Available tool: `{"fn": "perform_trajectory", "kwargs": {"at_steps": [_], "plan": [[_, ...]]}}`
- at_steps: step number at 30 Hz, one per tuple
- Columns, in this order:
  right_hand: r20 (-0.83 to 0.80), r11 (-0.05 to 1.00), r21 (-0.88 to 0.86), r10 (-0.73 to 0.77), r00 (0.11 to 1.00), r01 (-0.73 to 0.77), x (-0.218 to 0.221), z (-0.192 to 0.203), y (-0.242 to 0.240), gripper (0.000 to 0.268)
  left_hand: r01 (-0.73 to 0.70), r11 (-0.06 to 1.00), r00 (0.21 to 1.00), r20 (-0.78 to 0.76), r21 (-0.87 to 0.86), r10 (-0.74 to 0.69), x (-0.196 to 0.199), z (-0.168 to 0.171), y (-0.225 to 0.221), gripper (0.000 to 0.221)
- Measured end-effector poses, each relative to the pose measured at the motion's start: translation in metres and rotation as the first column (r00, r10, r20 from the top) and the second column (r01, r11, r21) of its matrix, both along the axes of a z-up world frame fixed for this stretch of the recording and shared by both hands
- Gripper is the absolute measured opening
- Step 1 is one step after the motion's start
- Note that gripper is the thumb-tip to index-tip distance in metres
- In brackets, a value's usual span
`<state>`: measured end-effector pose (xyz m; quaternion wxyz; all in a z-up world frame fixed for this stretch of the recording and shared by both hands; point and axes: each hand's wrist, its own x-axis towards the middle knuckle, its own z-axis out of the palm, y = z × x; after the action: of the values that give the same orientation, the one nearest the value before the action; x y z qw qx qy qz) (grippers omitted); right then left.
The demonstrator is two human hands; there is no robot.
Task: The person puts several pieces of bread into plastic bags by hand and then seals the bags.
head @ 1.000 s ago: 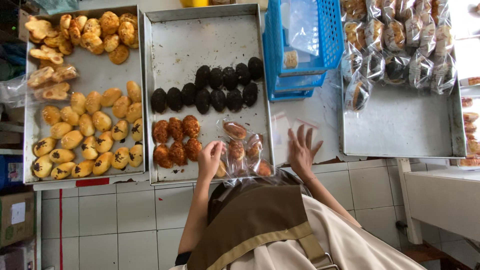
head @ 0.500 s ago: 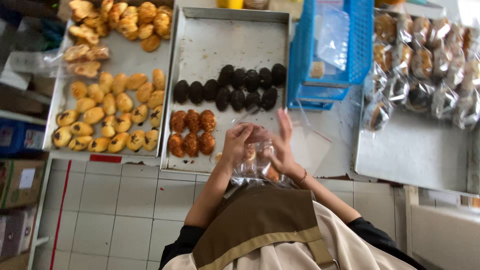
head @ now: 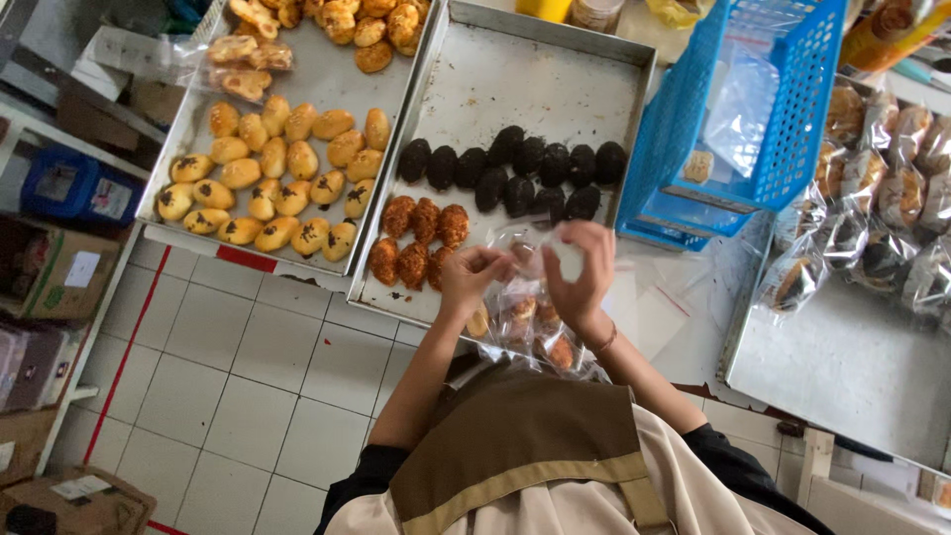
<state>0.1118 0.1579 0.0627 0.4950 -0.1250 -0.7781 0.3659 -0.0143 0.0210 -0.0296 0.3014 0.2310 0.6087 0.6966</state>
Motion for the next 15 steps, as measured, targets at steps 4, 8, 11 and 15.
{"fn": "perform_trajectory", "kwargs": {"at_steps": [4,8,11,15], "plan": [[0.178,0.871,0.437,0.160,0.971,-0.224,-0.006,0.032,-0.008,0.038,0.001,0.998,0.985,-0.171,-0.060,-0.012,-0.008,0.006,-0.009,0.021],[0.326,0.901,0.298,0.216,0.920,-0.317,-0.005,0.038,0.000,0.038,0.003,0.994,0.913,-0.406,-0.112,-0.049,-0.014,0.013,-0.023,0.023],[0.446,0.870,0.245,0.291,0.846,-0.429,-0.009,0.020,-0.001,0.014,0.052,0.985,0.898,-0.423,-0.167,-0.119,-0.016,0.008,-0.032,0.027],[0.533,0.817,0.051,0.465,0.707,-0.575,-0.026,-0.007,-0.016,0.011,0.118,0.983,0.877,-0.450,-0.142,-0.170,-0.014,0.005,-0.045,0.033]]}}
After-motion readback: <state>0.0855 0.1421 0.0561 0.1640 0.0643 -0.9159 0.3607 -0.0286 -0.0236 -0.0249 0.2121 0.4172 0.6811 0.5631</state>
